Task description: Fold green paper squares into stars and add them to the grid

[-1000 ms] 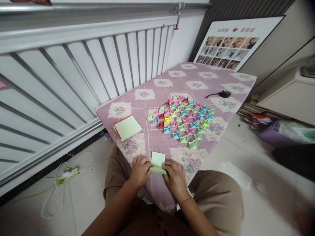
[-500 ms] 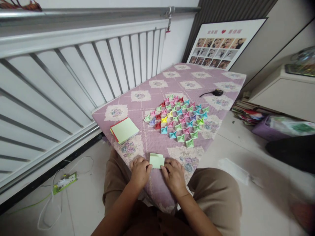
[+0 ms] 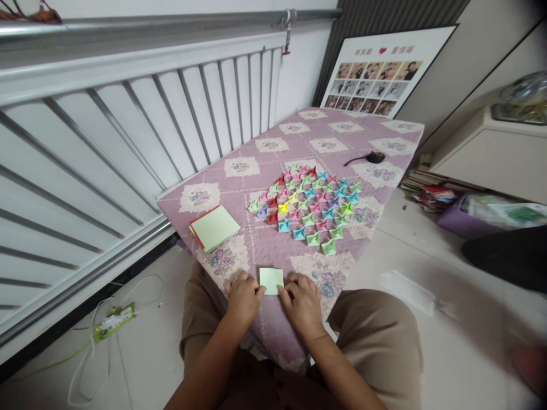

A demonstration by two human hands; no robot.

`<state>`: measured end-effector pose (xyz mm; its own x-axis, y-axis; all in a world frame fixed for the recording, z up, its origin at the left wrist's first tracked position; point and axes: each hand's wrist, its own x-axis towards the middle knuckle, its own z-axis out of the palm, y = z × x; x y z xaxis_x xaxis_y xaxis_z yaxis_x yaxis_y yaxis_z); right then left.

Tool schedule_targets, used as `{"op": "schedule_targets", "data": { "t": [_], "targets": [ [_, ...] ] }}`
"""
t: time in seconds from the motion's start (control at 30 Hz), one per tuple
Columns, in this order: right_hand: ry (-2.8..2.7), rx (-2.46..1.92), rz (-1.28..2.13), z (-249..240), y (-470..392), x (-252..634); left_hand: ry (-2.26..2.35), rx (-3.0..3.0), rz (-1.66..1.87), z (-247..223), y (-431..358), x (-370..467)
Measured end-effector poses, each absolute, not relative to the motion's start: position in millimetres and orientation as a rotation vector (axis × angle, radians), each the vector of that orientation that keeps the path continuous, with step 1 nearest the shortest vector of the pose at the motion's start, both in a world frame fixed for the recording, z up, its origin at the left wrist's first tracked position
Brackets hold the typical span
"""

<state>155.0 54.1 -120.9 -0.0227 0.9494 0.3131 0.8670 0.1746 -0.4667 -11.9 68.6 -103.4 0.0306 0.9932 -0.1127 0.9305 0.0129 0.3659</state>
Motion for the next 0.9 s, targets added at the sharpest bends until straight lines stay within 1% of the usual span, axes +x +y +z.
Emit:
{"op": "schedule_targets", "data": {
  "t": [0.4, 0.9],
  "targets": [
    [-1.879, -1.764, 0.196, -122, 55, 155, 1.964, 1.951, 0.056, -94, 74, -10],
    [-1.871, -1.883, 0.191, -120, 56, 151, 1.942, 2.001, -0.001, -92, 78, -11]
  ]
}}
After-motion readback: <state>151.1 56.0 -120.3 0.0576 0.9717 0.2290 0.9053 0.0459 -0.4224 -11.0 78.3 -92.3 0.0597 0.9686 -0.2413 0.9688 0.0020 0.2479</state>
